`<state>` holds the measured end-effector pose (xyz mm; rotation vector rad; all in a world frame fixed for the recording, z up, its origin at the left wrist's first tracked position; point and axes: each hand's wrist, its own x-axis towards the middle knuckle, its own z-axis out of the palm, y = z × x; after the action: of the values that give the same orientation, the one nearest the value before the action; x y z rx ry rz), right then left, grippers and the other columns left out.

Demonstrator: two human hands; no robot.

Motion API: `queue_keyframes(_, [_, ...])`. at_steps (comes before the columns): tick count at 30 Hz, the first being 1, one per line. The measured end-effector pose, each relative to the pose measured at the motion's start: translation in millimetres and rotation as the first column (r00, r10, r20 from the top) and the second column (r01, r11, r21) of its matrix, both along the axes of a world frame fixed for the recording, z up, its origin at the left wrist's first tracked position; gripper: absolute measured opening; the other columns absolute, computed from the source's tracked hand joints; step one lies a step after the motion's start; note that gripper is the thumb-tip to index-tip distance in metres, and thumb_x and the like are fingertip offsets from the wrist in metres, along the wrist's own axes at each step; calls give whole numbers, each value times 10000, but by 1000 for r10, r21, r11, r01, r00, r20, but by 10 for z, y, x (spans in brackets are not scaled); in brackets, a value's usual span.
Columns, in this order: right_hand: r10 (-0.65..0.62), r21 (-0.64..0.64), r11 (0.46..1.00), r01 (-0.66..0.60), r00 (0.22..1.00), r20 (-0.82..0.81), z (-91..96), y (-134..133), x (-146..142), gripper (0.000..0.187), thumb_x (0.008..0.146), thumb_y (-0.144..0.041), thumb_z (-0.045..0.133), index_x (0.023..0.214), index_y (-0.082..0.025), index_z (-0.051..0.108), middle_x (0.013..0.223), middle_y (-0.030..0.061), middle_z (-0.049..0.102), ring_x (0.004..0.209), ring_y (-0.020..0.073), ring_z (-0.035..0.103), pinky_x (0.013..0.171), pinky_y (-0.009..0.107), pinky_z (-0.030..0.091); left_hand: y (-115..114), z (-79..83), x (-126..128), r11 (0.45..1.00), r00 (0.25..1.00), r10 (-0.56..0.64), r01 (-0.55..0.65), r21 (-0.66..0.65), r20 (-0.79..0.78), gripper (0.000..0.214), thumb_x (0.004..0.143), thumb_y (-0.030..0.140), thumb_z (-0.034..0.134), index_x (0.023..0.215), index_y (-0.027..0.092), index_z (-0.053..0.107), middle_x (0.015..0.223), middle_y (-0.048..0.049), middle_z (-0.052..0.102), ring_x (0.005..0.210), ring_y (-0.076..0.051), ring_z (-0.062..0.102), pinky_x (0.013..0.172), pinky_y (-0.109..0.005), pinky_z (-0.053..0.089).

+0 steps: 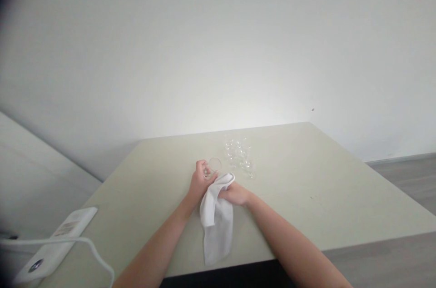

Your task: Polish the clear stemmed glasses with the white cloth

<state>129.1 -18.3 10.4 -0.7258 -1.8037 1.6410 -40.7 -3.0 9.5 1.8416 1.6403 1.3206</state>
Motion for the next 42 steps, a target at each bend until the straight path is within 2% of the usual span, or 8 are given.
queue_keyframes(4, [221, 166, 959, -228, 973, 64, 14, -39, -69, 182, 806, -287, 638, 912, -178, 737, 959, 31, 732, 965, 212, 646, 986, 365, 496, 49, -87, 48, 988, 975, -153, 145, 59, 163, 349, 812, 305, 595, 1081, 218, 391, 924, -9, 564, 846, -139, 587, 801, -282, 480])
queue_keyframes(9, [176, 160, 968, -191, 979, 108, 0, -36, -94, 157, 799, -245, 626, 901, -219, 743, 906, 15, 730, 948, 218, 653, 942, 340, 526, 45, -66, 61, 985, 981, -174, 174, 1, 88, 389, 763, 393, 680, 1075, 207, 539, 1002, -31, 596, 927, -170, 582, 849, -308, 463])
queue_keyframes(15, [176, 157, 969, -193, 978, 115, -25, -28, -81, 145, 794, -228, 623, 898, -199, 721, 888, 9, 716, 914, 203, 645, 889, 328, 535, 32, -100, 46, 959, 974, -202, 218, -179, 107, 479, 756, 409, 677, 1165, 208, 530, 765, 42, 589, 663, -123, 566, 636, -235, 459])
queue_keyframes(21, [183, 169, 965, -202, 976, 119, -42, -18, -84, 93, 786, -221, 610, 808, -203, 698, 812, -3, 686, 847, 193, 633, 786, 293, 541, 66, -151, 28, 934, 955, -296, 286, -214, -20, 269, 747, 313, 657, 986, 208, 591, 855, 9, 666, 729, -125, 598, 691, -232, 472])
queue_keyframes(25, [166, 194, 965, -179, 983, 84, 22, -37, -76, 66, 760, -219, 626, 792, -212, 683, 787, -17, 667, 777, 187, 620, 759, 310, 543, 69, -84, -1, 909, 883, -412, 383, -162, -224, 134, 794, 260, 589, 891, 211, 667, 923, -32, 695, 879, -173, 613, 860, -304, 465])
queue_keyframes(31, [168, 190, 962, -196, 974, 152, 65, -47, -65, 84, 752, -241, 635, 810, -198, 678, 842, 14, 688, 822, 217, 623, 823, 359, 529, 88, -40, -27, 792, 709, -597, 596, -134, -374, 220, 761, 199, 630, 967, 224, 701, 1115, -48, 714, 1067, -192, 614, 996, -342, 415])
queue_keyframes(36, [190, 182, 959, -219, 968, 163, 17, -43, -68, 150, 783, -267, 623, 885, -186, 698, 972, 48, 716, 945, 230, 644, 922, 364, 498, 137, -94, -12, 771, 654, -613, 617, -158, -443, 245, 791, 217, 620, 1016, 229, 714, 1204, -52, 692, 1120, -182, 597, 1001, -330, 421])
queue_keyframes(42, [196, 193, 957, -218, 972, 127, -13, -41, -73, 97, 756, -239, 632, 811, -188, 695, 896, 37, 722, 906, 242, 664, 891, 401, 522, 184, -151, 15, 743, 602, -645, 638, -201, -471, 321, 829, 213, 579, 1131, 228, 689, 1300, -53, 639, 1263, -180, 510, 1107, -359, 348])
